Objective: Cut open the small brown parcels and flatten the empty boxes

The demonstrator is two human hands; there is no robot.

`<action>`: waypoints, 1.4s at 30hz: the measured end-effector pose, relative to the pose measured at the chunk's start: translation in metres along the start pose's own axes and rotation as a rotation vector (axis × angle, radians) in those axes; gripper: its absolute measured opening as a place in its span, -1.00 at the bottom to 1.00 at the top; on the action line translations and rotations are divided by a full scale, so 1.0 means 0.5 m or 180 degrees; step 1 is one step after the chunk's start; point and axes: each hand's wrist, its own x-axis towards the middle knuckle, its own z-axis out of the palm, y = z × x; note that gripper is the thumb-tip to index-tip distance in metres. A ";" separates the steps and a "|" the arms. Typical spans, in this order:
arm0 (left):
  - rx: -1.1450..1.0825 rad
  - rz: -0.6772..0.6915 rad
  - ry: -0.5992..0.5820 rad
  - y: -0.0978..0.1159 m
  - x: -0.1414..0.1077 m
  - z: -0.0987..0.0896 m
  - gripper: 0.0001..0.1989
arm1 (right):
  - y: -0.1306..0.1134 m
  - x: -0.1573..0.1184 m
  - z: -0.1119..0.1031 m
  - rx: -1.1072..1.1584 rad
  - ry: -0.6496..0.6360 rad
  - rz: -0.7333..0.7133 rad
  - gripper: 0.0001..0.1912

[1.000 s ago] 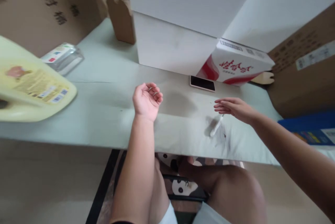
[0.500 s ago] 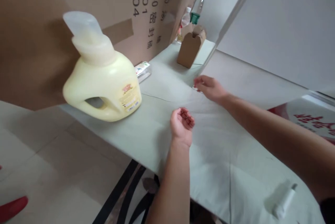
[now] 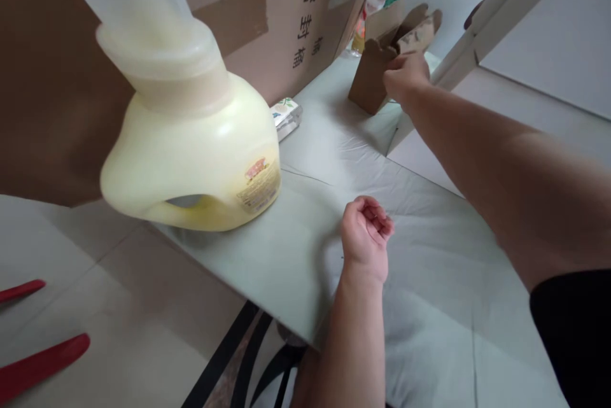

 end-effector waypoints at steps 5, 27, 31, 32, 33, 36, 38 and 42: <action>0.0278 0.0543 0.0190 0.001 -0.002 -0.017 -0.85 | -0.119 -0.187 -0.102 0.0045 -0.0200 -0.0049 -0.80; 0.1794 0.1832 -0.2423 -0.254 -0.127 0.015 -0.56 | -0.047 -1.110 -0.647 0.0534 0.0522 0.1135 -0.81; 0.2440 0.2232 -0.2425 -0.301 -0.112 0.024 -0.54 | 0.010 -1.040 -0.609 0.0799 0.0961 0.1095 -0.42; 0.2622 0.2391 -0.2340 -0.309 -0.104 0.023 -0.54 | 0.023 -1.023 -0.599 0.0696 0.1079 0.1037 -0.40; 0.2766 0.2562 -0.2218 -0.315 -0.096 0.021 -0.54 | 0.033 -1.009 -0.588 0.0610 0.1278 0.0986 -0.36; 0.2999 0.2987 -0.1859 -0.326 -0.070 0.017 -0.59 | 0.046 -0.995 -0.562 0.0671 0.1906 0.1011 -0.21; 0.3077 0.3154 -0.1784 -0.329 -0.058 0.015 -0.58 | 0.046 -1.004 -0.555 0.1054 0.1890 0.1032 -0.22; 0.3472 0.3374 -0.1742 -0.336 -0.053 0.010 -0.52 | 0.044 -1.029 -0.564 0.1725 0.1216 0.0709 -0.66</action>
